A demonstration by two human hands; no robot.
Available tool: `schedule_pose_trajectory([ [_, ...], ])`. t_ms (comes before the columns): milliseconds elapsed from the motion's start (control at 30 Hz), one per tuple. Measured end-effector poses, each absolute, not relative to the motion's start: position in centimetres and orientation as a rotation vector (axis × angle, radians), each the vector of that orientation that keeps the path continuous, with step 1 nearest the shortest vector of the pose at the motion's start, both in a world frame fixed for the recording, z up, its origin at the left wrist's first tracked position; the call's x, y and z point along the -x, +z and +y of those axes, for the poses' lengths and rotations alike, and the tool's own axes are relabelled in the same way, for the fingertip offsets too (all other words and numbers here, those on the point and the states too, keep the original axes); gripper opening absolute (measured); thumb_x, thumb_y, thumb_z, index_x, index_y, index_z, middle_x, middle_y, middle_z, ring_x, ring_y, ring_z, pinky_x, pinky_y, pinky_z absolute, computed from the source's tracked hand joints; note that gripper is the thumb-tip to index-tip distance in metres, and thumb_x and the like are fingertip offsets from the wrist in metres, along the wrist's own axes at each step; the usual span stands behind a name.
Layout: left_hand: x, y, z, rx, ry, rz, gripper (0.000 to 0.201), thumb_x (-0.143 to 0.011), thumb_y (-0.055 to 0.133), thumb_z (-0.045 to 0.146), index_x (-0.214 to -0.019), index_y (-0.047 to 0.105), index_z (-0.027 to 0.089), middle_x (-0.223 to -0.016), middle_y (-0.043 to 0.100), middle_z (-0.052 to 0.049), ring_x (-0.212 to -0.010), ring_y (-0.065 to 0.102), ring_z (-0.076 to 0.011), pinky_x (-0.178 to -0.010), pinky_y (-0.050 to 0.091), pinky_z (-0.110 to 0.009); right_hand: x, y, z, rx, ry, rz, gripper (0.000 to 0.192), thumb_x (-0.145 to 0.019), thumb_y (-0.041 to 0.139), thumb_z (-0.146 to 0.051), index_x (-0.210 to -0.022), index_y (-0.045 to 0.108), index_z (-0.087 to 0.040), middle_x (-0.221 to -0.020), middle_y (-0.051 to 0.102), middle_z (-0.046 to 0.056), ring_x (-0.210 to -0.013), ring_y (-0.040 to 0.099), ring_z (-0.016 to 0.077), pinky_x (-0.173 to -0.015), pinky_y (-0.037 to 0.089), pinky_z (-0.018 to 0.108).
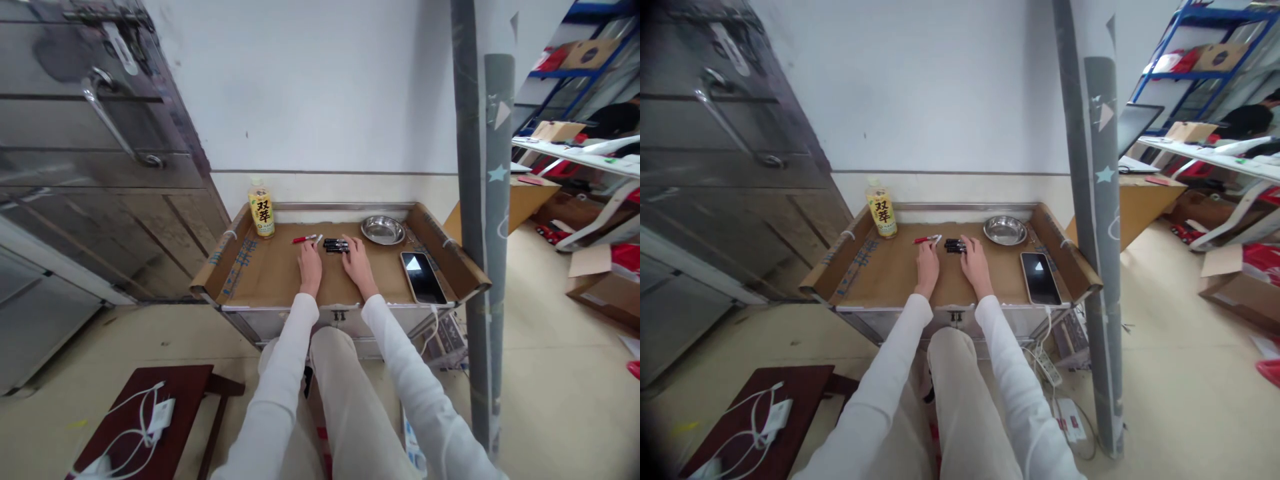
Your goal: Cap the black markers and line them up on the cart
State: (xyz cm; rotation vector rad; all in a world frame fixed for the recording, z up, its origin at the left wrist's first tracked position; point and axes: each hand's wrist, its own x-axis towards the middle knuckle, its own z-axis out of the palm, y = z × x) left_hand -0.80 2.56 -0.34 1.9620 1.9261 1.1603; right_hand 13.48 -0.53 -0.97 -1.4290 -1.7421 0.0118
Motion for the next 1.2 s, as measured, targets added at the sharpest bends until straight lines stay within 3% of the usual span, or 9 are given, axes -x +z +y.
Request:
schedule_pose_trajectory([
  [133, 0.9, 0.2, 1.7, -2.237, 1.208, 1.346, 0.021, -0.1, 0.041, 0.028, -0.108, 0.058, 0.02, -0.112, 0.058, -0.007, -0.1, 0.062, -0.0172, -0.092, 0.048, -0.03, -13.3, -0.3, -0.9, 1.322, 0.054, -1.82, 0.06, -0.088, 0.039, -0.013, -0.147, 0.035, -0.026, -0.145, 0.04, 0.01, -0.135, 0.04, 0.0213, -0.112, 0.035, 0.04],
  [267, 0.6, 0.1, 1.5, -2.293, 1.252, 1.137, 0.017, -0.095, 0.053, 0.03, -0.108, 0.058, 0.021, -0.109, 0.057, -0.006, -0.1, 0.062, -0.0149, -0.095, 0.048, -0.028, -13.5, -0.6, -0.7, 1.305, 0.106, -1.794, 0.043, -0.09, 0.039, -0.015, -0.13, 0.053, -0.022, -0.131, 0.053, 0.012, -0.124, 0.05, 0.0217, -0.107, 0.041, 0.039],
  [400, 0.5, -0.2, 1.8, -2.099, 1.492, 1.186, 0.038, -0.09, 0.061, 0.033, -0.123, 0.048, 0.019, -0.114, 0.058, -0.01, -0.102, 0.062, -0.0159, -0.091, 0.052, -0.028, -13.5, -1.0, -0.3, 1.284, 0.165, -1.777, 0.034, -0.093, 0.038, -0.017, -0.121, 0.057, -0.019, -0.118, 0.061, 0.013, -0.114, 0.057, 0.0218, -0.1, 0.046, 0.037],
  [600, 0.9, 0.0, 1.6, -2.18, 1.423, 1.093, 0.026, -0.097, 0.049, 0.032, -0.119, 0.054, 0.022, -0.119, 0.063, -0.008, -0.102, 0.064, -0.0152, -0.095, 0.051, -0.03, -13.6, -1.3, -0.1, 1.248, 0.277, -1.768, 0.04, -0.094, 0.035, -0.016, -0.129, 0.052, -0.021, -0.127, 0.059, 0.012, -0.12, 0.054, 0.0194, -0.106, 0.042, 0.038],
  [800, 0.8, 0.2, 1.3, -2.077, 1.487, 1.161, 0.04, -0.098, 0.045, 0.033, -0.136, 0.042, 0.02, -0.124, 0.061, -0.012, -0.108, 0.062, -0.0165, -0.096, 0.051, -0.03, -13.7, -1.9, 0.2, 1.212, 0.283, -1.731, 0.038, -0.095, 0.038, -0.023, -0.128, 0.053, -0.017, -0.125, 0.06, 0.014, -0.116, 0.057, 0.0195, -0.104, 0.044, 0.036],
  [1200, 1.1, -0.3, 2.0, -1.894, 1.822, 1.096, 0.034, -0.099, 0.042, 0.04, -0.123, 0.051, 0.018, -0.116, 0.061, -0.013, -0.104, 0.062, -0.0182, -0.089, 0.052, -0.033, -13.8, -2.0, 0.2, 1.163, 0.296, -1.631, 0.033, -0.097, 0.041, -0.034, -0.117, 0.064, -0.02, -0.118, 0.069, 0.01, -0.109, 0.064, 0.0212, -0.099, 0.048, 0.036],
])
